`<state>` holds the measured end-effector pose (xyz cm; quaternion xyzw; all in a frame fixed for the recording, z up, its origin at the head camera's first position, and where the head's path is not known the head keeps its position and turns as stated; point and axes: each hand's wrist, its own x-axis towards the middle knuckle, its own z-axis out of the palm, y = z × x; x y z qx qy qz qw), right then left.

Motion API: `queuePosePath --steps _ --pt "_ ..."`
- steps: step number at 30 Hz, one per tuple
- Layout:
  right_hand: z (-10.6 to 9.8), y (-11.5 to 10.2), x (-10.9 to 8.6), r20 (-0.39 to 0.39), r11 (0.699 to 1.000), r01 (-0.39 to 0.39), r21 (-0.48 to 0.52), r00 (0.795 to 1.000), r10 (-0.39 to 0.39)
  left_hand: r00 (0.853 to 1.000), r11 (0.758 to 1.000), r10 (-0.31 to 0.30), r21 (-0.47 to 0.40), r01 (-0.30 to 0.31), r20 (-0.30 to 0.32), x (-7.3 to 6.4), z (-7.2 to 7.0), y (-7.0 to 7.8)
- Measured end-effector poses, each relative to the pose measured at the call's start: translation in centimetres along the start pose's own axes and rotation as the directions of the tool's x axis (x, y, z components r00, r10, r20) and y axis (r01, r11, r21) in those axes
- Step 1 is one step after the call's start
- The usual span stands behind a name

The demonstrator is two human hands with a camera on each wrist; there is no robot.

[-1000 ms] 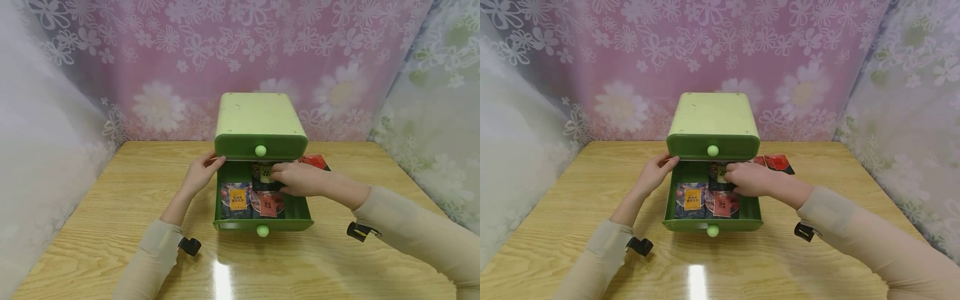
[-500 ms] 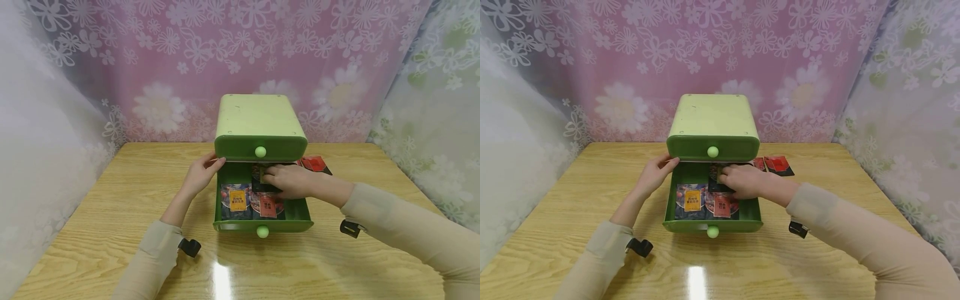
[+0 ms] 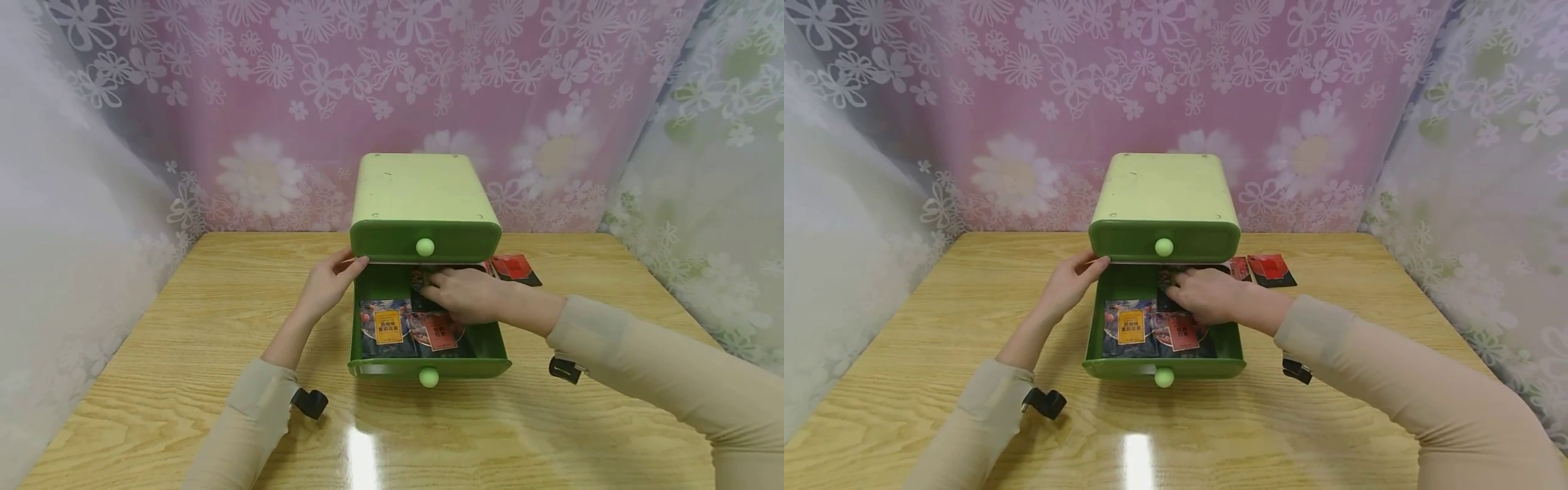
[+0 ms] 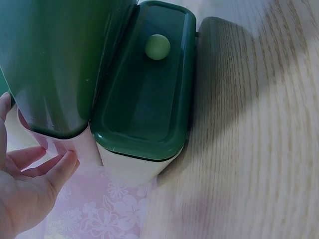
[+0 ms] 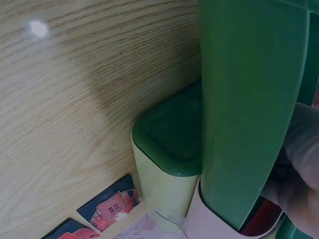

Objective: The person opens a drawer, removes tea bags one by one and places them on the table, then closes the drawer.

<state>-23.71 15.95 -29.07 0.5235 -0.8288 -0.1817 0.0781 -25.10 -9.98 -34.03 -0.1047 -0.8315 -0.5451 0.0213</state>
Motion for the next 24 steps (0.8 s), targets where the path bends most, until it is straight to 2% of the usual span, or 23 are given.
queuePosePath --steps 6,11,20,24 --pt "-0.6 -0.1 0.2 -0.013 0.999 -0.013 -0.039 1.0 0.012 1.0 1.0 0.0 -0.001 0.0 -0.002 0.1 0.0 -0.1" --pt "-1.6 -0.4 -0.2 0.017 0.998 -0.065 0.02 0.998 0.065 1.0 1.0 -0.008 0.006 0.008 -0.004 0.1 0.0 -0.1" --pt "-2.5 -0.9 -1.7 -0.062 0.978 -0.168 0.122 0.982 0.176 1.0 1.0 -0.001 -0.007 0.001 -0.003 0.1 0.0 -0.1" --pt "-2.9 -1.1 -2.6 -0.046 0.968 -0.201 0.15 0.977 0.21 1.0 1.0 0.005 -0.006 -0.005 0.002 0.1 0.0 -0.1"
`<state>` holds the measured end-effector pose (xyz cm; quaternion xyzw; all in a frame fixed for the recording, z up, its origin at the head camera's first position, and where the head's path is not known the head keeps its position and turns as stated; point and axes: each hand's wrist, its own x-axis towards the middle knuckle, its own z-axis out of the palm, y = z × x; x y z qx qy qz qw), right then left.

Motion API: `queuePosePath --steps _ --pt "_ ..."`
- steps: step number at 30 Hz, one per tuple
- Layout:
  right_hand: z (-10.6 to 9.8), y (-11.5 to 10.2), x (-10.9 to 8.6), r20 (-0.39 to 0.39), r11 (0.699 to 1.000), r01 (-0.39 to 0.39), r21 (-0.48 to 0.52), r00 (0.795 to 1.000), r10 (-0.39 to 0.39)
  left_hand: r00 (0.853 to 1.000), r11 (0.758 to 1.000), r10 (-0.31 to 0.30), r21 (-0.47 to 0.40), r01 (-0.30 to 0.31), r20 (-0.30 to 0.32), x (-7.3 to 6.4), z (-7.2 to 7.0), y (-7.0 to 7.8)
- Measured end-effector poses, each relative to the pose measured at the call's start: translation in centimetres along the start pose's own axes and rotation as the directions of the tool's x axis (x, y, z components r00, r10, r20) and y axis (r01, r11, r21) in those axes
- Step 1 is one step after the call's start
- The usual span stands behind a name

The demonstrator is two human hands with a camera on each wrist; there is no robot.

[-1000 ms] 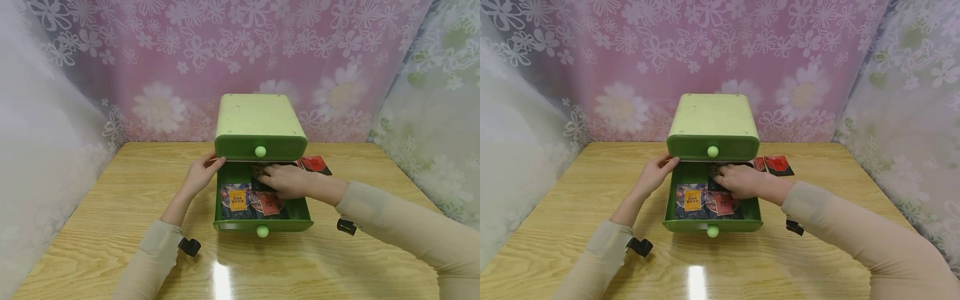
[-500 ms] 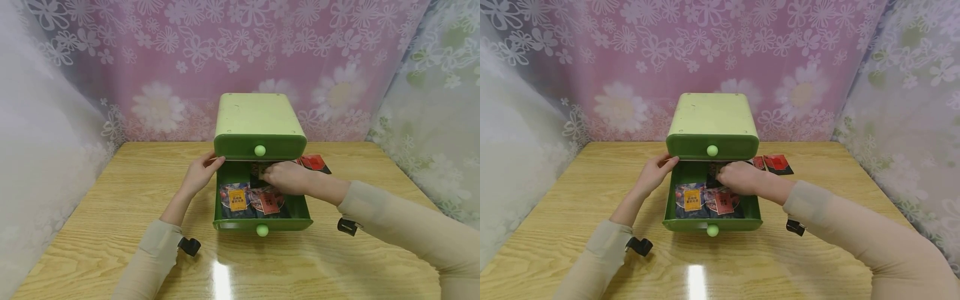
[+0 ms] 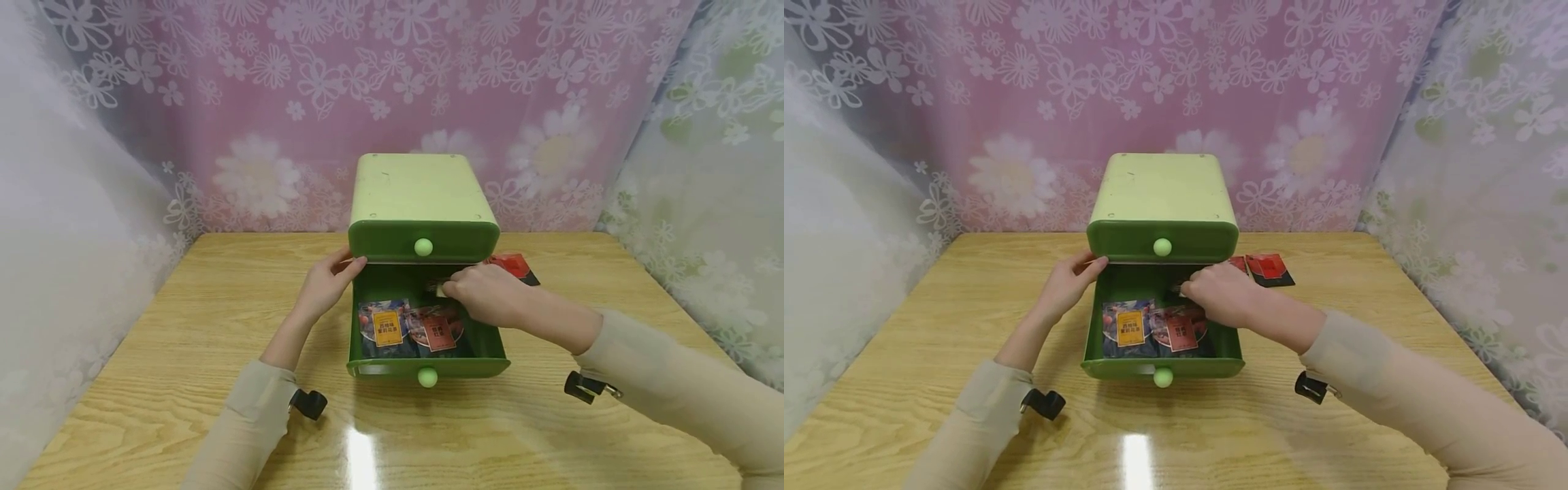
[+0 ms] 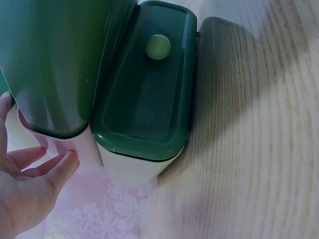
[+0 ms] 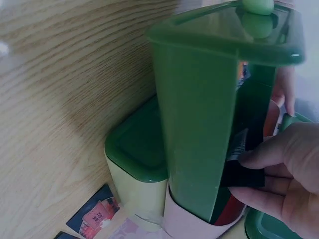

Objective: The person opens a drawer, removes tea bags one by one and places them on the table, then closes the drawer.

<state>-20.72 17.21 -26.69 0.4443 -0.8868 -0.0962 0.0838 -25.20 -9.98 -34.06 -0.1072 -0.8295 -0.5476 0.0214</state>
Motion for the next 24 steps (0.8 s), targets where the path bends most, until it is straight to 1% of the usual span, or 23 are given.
queuePosePath --steps 3,4,5,7,9,11,13,15,18,19,22,24 --pt "-0.5 -0.2 -0.7 -0.005 1.0 -0.018 0.022 1.0 0.018 1.0 1.0 0.005 0.0 -0.005 0.002 0.0 0.0 0.0" --pt "-0.8 -0.3 -1.0 -0.023 0.999 -0.014 0.03 1.0 0.015 1.0 1.0 0.008 -0.001 -0.008 0.003 -0.1 0.0 0.0" --pt "-1.0 -0.3 -1.3 -0.05 0.999 -0.007 0.039 0.999 0.009 1.0 1.0 0.011 0.001 -0.011 0.004 -0.1 0.1 0.0" --pt "-1.5 -0.4 -1.8 -0.134 0.996 0.027 0.08 0.991 -0.017 1.0 1.0 0.015 0.0 -0.015 0.003 -0.1 0.1 0.0" --pt "-1.8 -0.3 -2.4 -0.236 0.989 0.083 0.124 0.97 -0.052 1.0 1.0 0.021 0.001 -0.021 0.004 0.0 0.0 0.0" --pt "-2.1 -0.1 -2.9 -0.33 0.975 0.141 0.173 0.941 -0.078 1.0 1.0 0.024 0.005 -0.024 0.003 0.0 0.0 0.0" --pt "-2.3 0.3 -3.5 -0.401 0.958 0.189 0.217 0.912 -0.089 1.0 1.0 0.023 0.008 -0.023 0.001 -0.1 0.0 0.0" --pt "-2.7 0.8 -4.0 -0.447 0.945 0.213 0.25 0.891 -0.082 1.0 1.0 0.022 0.01 -0.022 0.001 -0.1 0.0 0.1" --pt "-3.3 1.8 -5.0 -0.494 0.931 0.228 0.286 0.867 -0.061 1.0 1.0 0.021 0.012 -0.021 0.001 -0.1 0.0 0.1" --pt "-3.5 2.2 -5.4 -0.514 0.929 0.23 0.289 0.856 -0.052 1.0 1.0 0.023 0.013 -0.023 0.002 -0.1 0.0 0.1" --pt "-4.2 3.3 -6.7 -0.551 0.947 0.188 0.261 0.835 -0.014 1.0 1.0 0.024 0.015 -0.024 0.007 -0.1 0.0 0.0" --pt "-4.6 4.0 -7.6 -0.552 0.959 0.128 0.252 0.833 0.033 1.0 1.0 0.023 0.015 -0.023 0.006 -0.1 0.0 0.0"
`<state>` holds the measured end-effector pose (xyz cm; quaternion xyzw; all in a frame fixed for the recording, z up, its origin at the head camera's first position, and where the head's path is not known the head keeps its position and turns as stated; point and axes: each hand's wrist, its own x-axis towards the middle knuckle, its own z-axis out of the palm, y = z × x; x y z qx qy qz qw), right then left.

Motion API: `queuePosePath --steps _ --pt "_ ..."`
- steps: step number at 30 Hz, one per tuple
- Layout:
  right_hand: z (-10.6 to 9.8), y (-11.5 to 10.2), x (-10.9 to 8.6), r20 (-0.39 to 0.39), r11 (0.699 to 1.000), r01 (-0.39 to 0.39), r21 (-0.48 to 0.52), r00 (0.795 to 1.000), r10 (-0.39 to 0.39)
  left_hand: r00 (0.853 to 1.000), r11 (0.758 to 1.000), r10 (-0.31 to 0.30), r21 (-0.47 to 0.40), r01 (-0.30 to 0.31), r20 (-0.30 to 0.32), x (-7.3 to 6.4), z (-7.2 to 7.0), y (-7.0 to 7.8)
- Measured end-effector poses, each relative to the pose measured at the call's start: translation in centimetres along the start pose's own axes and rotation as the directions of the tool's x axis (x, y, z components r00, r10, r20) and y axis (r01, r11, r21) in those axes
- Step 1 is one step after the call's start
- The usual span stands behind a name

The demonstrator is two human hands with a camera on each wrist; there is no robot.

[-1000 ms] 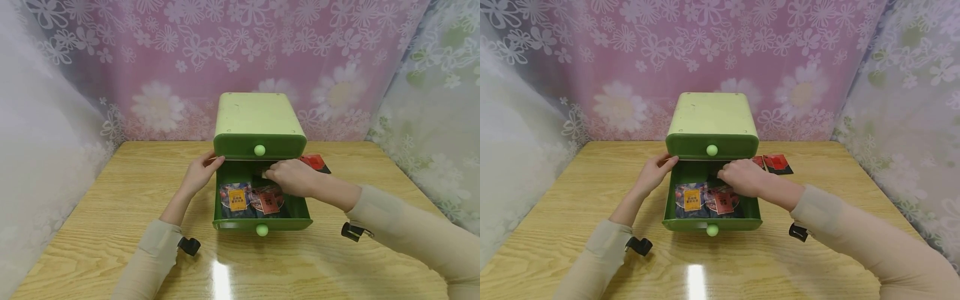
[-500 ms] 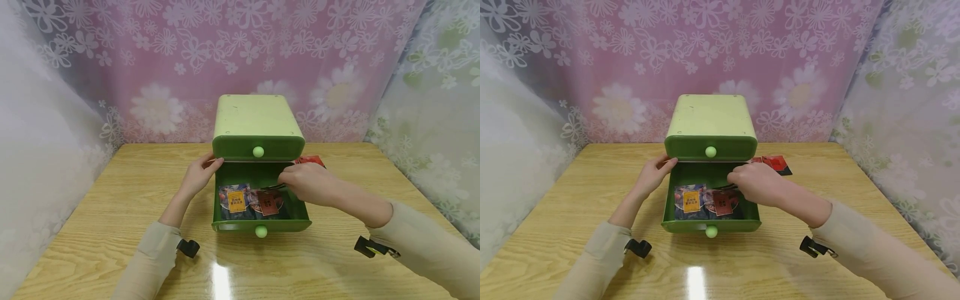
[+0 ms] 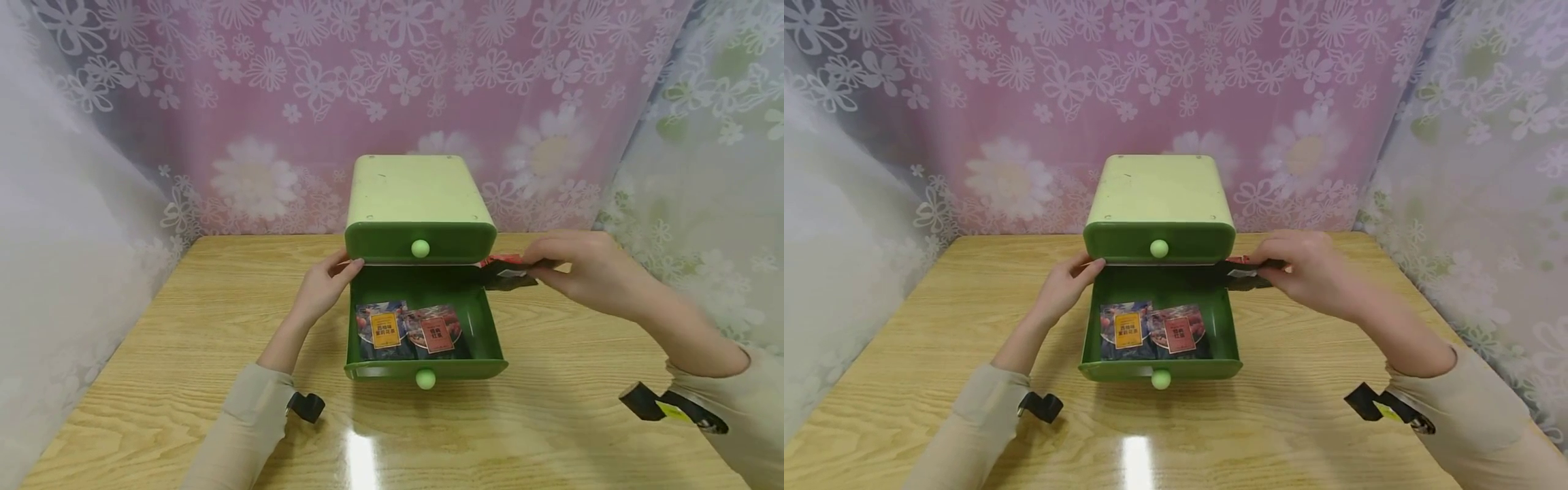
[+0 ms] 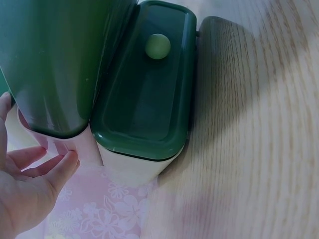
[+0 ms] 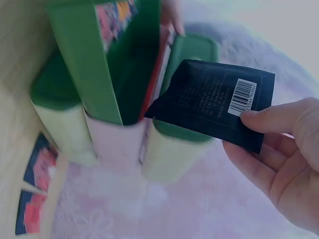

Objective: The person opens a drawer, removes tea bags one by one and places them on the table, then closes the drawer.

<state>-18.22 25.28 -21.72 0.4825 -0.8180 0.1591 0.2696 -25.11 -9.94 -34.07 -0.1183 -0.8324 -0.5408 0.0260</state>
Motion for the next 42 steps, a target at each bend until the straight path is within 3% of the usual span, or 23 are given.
queuePosePath --steps 4,7,12,19,22,28,34,38,42 --pt "-1.8 1.1 -1.5 0.002 0.991 -0.108 -0.081 0.994 0.109 1.0 1.0 0.005 -0.002 -0.005 0.001 0.0 0.0 0.0" --pt "-2.5 2.2 -2.7 0.027 0.968 -0.199 -0.15 0.978 0.206 1.0 1.0 0.004 -0.001 -0.004 0.0 0.0 0.0 -0.1" --pt "-2.6 4.3 -4.2 0.094 0.899 -0.345 -0.268 0.92 0.381 1.0 1.0 -0.002 0.002 0.002 -0.002 0.0 0.1 -0.1" --pt "-0.8 8.4 -6.4 0.15 0.82 -0.488 -0.298 0.825 0.545 1.0 1.0 -0.016 0.002 0.015 0.007 0.1 0.1 -0.2" --pt "0.4 9.9 -7.4 0.154 0.791 -0.522 -0.32 0.795 0.587 1.0 1.0 -0.016 0.001 0.016 0.004 0.1 0.1 -0.2" --pt "2.8 12.8 -9.4 0.125 0.753 -0.566 -0.336 0.765 0.632 1.0 1.0 -0.013 -0.003 0.013 -0.001 0.1 0.0 -0.2" --pt "4.5 15.9 -10.4 0.238 0.731 -0.573 -0.371 0.702 0.671 1.0 0.999 -0.025 -0.02 0.025 -0.006 -0.1 -0.1 -0.3" --pt "5.3 17.5 -10.8 0.276 0.731 -0.545 -0.411 0.69 0.669 1.0 0.999 -0.025 -0.022 0.025 -0.011 -0.1 -0.1 -0.3" --pt "5.8 18.7 -11.4 0.329 0.727 -0.529 -0.437 0.659 0.677 1.0 1.0 -0.016 -0.003 0.016 -0.002 0.1 0.0 -0.2"
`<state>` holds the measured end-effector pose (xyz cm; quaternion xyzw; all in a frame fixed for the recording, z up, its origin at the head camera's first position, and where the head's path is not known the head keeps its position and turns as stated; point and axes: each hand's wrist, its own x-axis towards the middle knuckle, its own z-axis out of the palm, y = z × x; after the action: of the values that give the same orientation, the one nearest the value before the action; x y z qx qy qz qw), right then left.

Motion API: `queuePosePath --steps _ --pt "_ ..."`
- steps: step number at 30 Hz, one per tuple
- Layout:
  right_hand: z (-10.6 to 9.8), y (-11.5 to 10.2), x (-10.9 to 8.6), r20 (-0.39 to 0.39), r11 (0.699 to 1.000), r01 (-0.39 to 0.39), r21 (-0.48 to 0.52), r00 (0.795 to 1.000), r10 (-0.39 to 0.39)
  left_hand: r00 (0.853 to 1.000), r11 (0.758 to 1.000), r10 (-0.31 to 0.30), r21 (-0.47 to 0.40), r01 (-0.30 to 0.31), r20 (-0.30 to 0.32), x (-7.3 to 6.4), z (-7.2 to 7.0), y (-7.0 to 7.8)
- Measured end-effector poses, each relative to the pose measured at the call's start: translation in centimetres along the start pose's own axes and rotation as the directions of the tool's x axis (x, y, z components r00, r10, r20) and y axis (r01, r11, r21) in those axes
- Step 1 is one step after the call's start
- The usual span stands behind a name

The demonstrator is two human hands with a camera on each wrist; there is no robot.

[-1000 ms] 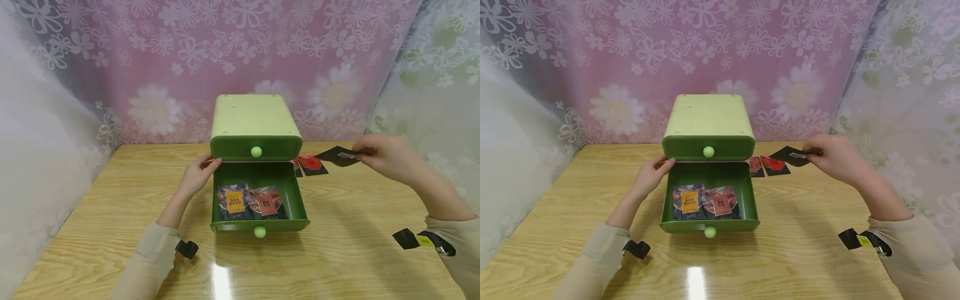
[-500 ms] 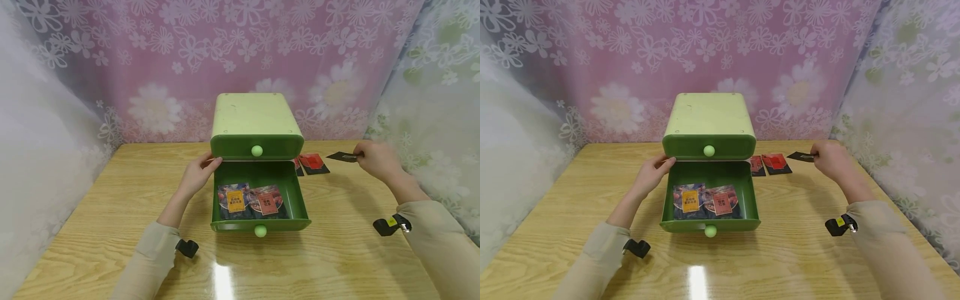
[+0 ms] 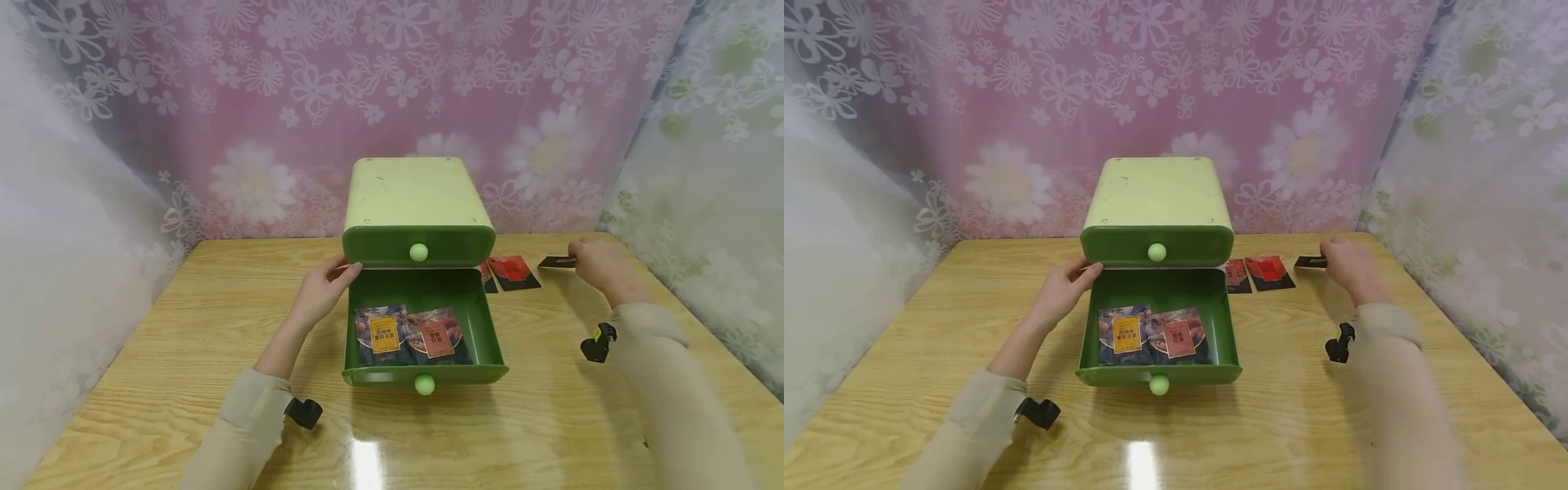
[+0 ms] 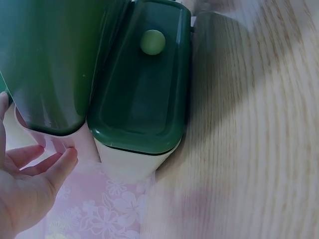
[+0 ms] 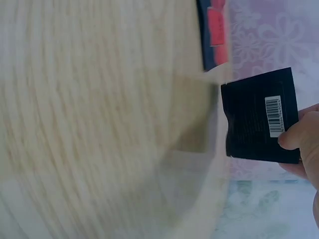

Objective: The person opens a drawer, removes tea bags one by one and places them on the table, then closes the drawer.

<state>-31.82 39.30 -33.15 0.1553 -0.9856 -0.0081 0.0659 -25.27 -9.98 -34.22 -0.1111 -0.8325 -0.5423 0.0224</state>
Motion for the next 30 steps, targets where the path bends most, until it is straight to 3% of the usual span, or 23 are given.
queuePosePath --steps 11,19,30 --pt "2.1 0.7 0.1 0.161 0.997 0.052 -0.065 0.986 -0.041 1.0 0.999 0.025 0.037 -0.025 0.017 0.0 0.2 0.2" --pt "3.2 0.7 0.3 0.201 1.0 0.021 0.019 0.979 -0.024 0.999 0.999 0.025 0.047 -0.026 0.027 -0.1 0.1 0.1" --pt "3.2 0.9 0.3 0.21 0.997 0.033 0.067 0.977 -0.046 0.999 0.998 0.031 0.047 -0.032 0.029 -0.1 0.0 0.2"
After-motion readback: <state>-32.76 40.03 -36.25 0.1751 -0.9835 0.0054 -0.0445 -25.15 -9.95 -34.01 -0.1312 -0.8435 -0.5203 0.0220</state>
